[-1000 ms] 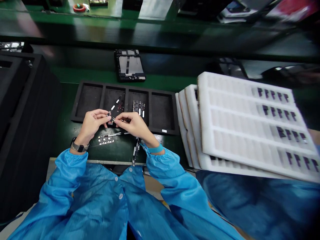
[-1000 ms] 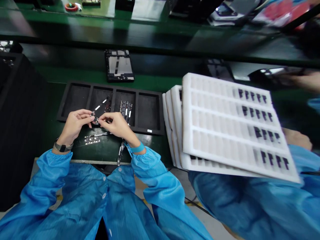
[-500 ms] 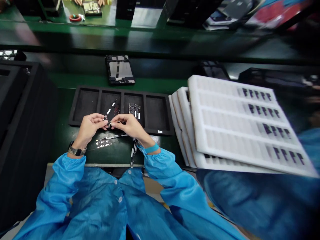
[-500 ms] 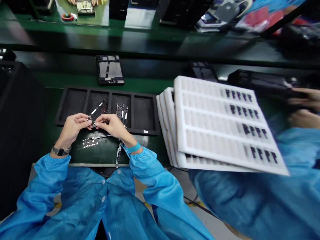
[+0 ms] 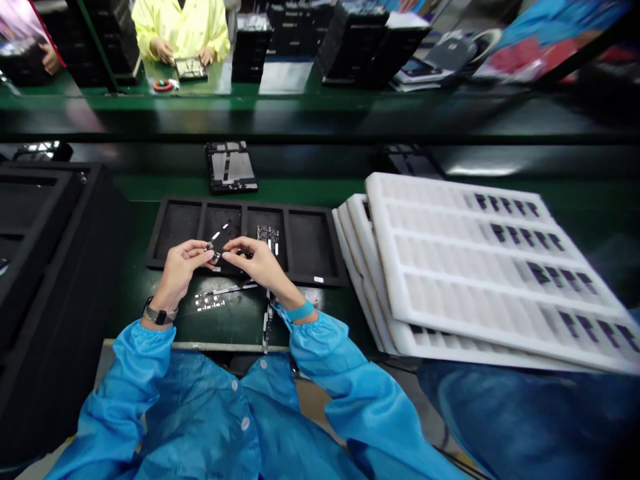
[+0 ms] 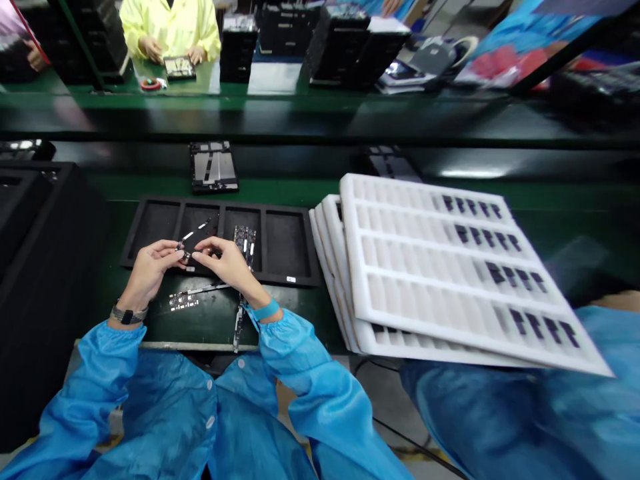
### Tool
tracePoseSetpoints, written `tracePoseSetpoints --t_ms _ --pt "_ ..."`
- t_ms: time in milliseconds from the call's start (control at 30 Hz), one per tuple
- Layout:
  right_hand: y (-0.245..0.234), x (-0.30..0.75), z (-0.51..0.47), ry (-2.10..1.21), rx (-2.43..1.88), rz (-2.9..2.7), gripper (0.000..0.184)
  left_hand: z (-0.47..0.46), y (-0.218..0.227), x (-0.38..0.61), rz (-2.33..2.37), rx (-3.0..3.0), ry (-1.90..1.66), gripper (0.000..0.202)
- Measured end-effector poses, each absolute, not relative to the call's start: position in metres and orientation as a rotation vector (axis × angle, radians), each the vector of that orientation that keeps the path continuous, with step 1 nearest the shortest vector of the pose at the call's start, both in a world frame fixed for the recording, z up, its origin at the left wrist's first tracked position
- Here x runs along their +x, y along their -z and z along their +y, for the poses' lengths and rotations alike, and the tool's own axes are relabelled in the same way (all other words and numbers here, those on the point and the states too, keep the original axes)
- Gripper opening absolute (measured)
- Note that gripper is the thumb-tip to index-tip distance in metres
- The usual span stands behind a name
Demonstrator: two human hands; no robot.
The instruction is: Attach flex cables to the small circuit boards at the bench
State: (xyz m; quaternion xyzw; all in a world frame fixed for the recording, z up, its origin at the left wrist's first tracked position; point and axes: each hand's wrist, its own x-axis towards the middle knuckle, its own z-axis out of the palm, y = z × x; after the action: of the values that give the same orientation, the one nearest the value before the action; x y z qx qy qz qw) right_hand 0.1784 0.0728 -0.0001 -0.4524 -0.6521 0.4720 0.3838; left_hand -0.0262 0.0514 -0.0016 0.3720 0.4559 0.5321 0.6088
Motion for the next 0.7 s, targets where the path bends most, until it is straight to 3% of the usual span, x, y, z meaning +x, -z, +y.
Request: tracePoseSetpoints --t_ms 167,300,367,500,700 --pt "-0.003 0.201 0.089 -1.235 -1.216 -1.381 0.041 0.092 -0.023 -0.037 1.207 1.092 -1.585 0.036" --pt "-0.004 0.207 0.093 -1.407 -1.164 -1.205 0.047 0.167 -0.041 -0.033 1.652 1.560 -1.816 0.030" --pt "-0.004 0.207 0.090 -1.405 -1.174 -1.158 0.047 0.203 -0.047 -0.024 1.936 1.901 -1.592 0.037" --pt "-0.001 0.207 0.090 -1.381 -1.202 -1.132 0.050 0.256 -0.041 0.002 2.002 2.599 -0.566 0.042" --pt "0.003 0.211 0.093 -1.398 -1.235 -1.160 0.060 0.276 -0.010 0.041 1.791 2.759 -0.212 0.037"
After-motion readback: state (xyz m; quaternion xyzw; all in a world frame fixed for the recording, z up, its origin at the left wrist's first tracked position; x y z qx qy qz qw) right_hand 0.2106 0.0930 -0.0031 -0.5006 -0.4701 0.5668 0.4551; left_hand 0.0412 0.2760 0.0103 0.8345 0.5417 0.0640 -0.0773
